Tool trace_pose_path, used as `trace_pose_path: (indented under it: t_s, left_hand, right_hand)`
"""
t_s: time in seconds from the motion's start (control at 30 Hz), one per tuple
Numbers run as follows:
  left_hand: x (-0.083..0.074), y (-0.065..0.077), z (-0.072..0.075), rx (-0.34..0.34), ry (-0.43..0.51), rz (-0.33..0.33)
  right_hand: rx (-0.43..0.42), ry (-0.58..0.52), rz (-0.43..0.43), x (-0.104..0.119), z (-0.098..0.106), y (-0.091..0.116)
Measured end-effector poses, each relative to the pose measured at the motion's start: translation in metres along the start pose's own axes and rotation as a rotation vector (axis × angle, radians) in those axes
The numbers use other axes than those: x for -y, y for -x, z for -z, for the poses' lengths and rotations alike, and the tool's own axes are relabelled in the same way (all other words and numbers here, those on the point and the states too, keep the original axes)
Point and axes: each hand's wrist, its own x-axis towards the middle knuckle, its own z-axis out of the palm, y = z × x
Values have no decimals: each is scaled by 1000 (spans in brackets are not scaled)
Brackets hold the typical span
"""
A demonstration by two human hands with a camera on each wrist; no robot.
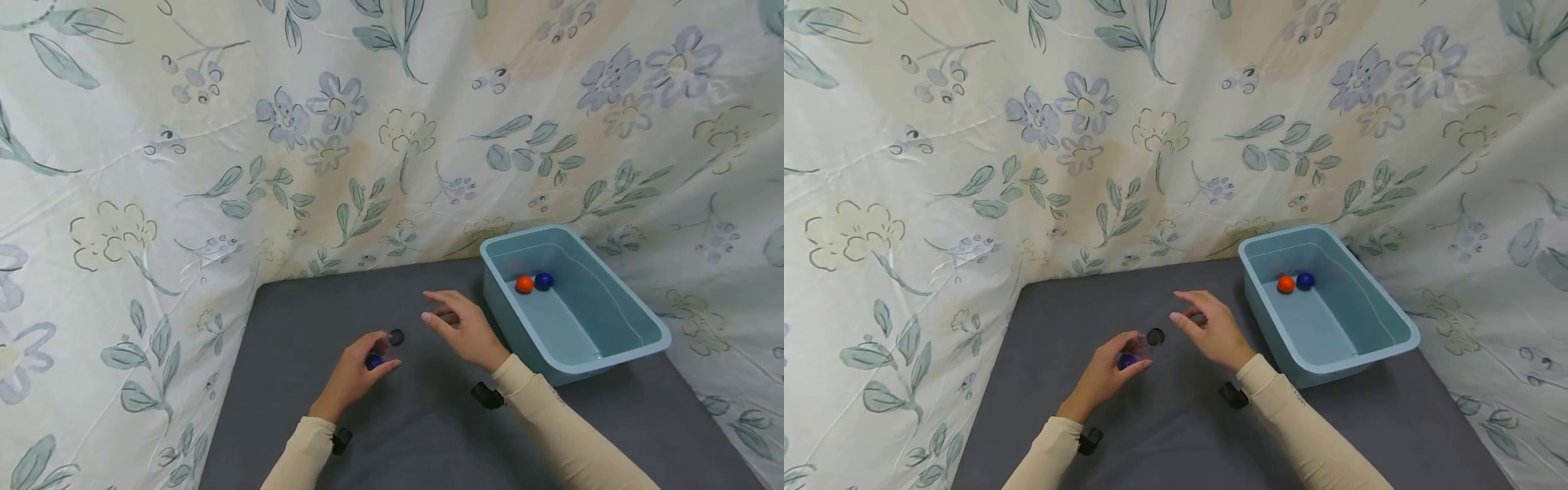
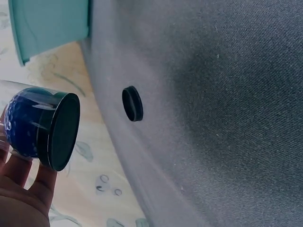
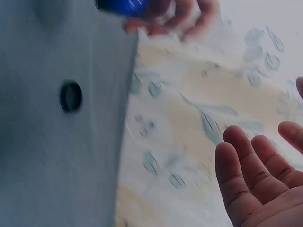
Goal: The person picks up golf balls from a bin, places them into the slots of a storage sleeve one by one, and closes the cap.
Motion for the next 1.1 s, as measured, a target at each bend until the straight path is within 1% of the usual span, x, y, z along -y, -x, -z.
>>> trace_pose_path:
  t_s: [0.13,0.2,0.37,0.47,0.53,0.7,0.77,0.93,1.1]
  left_hand:
    - [2,2,1,25,13,44]
    - [3,2,2,32,16,54]
    - [7,3,4,31,12,44]
    - [6,3,4,29,12,34]
    - [6,3,5,33,15,33]
    - [7,3,5,56,19,51]
    - [8,4,5,60,22,59]
    - [9,5,5,49,28,60]
    - [9,7,5,44,21,70]
  right_hand:
    - [-33,20,5,-1,27,-11]
    - [-54,42,16,-3,41,-17]
    - [-129,132,44,-10,74,-31]
    - [-156,170,17,-16,93,-37]
    - [-155,188,-37,-22,105,-40]
    - [-115,255,-189,-38,130,-41]
    - [-92,284,-233,-44,138,-41]
    - [-16,350,-294,-67,150,-45]
    - [79,438,-345,-96,150,-55]
